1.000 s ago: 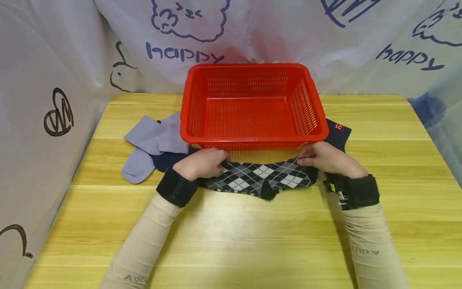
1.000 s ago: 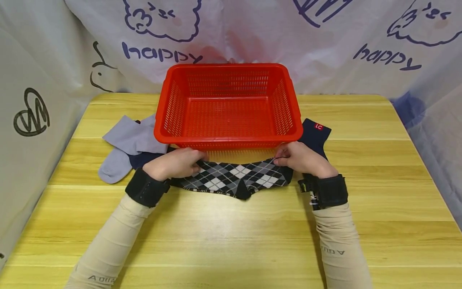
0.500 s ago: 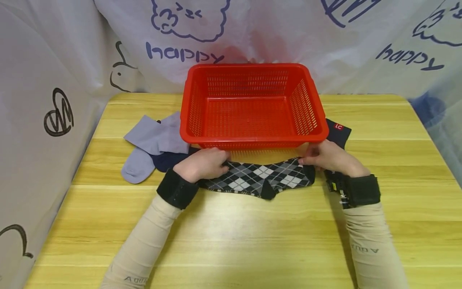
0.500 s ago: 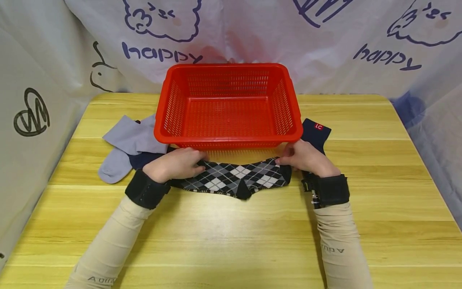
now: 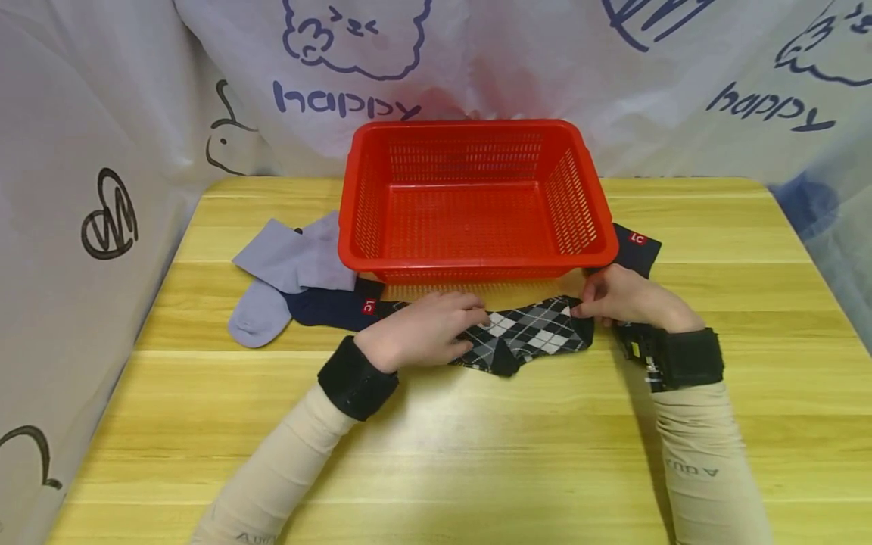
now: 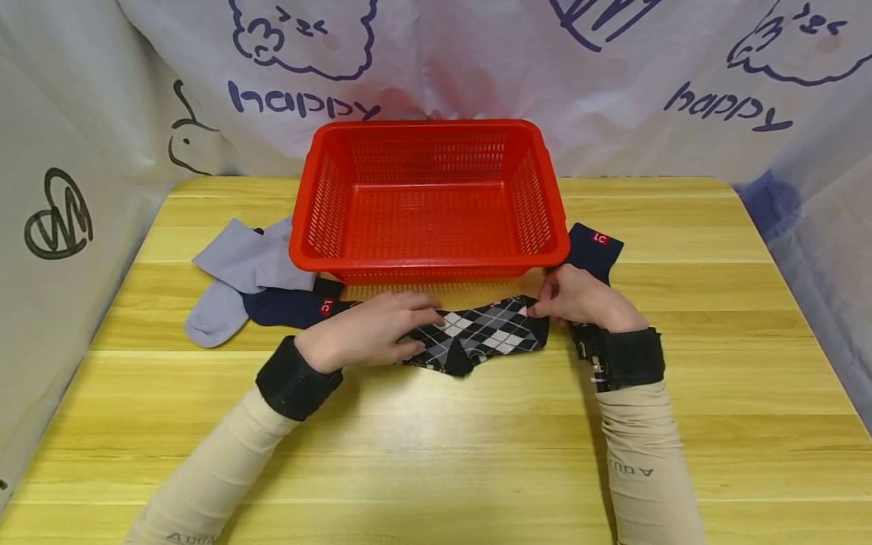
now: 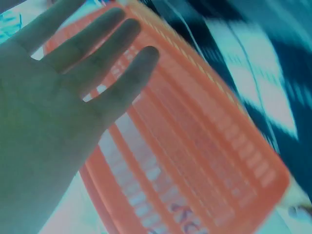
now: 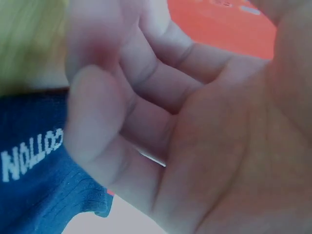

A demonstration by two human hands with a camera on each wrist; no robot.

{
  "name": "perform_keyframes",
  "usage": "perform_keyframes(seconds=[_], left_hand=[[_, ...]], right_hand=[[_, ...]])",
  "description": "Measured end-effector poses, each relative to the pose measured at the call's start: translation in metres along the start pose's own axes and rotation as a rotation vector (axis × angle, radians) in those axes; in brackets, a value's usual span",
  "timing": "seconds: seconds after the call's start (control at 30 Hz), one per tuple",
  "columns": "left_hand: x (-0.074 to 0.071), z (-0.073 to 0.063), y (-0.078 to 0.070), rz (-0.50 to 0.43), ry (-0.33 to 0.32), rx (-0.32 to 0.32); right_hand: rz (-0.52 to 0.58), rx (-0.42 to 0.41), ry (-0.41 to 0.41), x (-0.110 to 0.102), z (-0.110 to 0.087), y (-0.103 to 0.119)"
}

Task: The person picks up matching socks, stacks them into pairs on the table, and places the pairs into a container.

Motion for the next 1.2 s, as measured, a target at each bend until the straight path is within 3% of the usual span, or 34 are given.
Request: perform_keyframes(seconds=[0.27,0.63,0.73,0.93,1.2], left_hand=[[0.013,0.007,-0.024,0.029,0.061,0.109],[0.027,0.013,-0.030,0.073,0.079,0.116],[0.028,0.014,-0.031,0.076,0.059,0.130],[0.025,0.018,-0.034,0.082,-0.046,0.198],[0.031,0.019,-0.037,0.097,0.008,0.194]], right_hand=[[0.006,-0.040,-0.050,-0.004,-0.002,0.002],[-0.002,-0.060,-0.104,0.003,0.005,0.008],[-0.012,-0.053,-0.108,0.005,0.007,0.006],[-0.022,-0.052,-0.116,0.006,0.010,0.003],[-0.052,-0.074,-0.187,0.009,0.010,0.009]])
Point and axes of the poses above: each hand's wrist, its own z-axis towards the middle knuckle, its own x-axis out of the palm, y = z × x, the point moved 2 cm from there along z, towards the middle knuckle, and after that the axes turned 3 degrees about y, right-handed, at the moved point
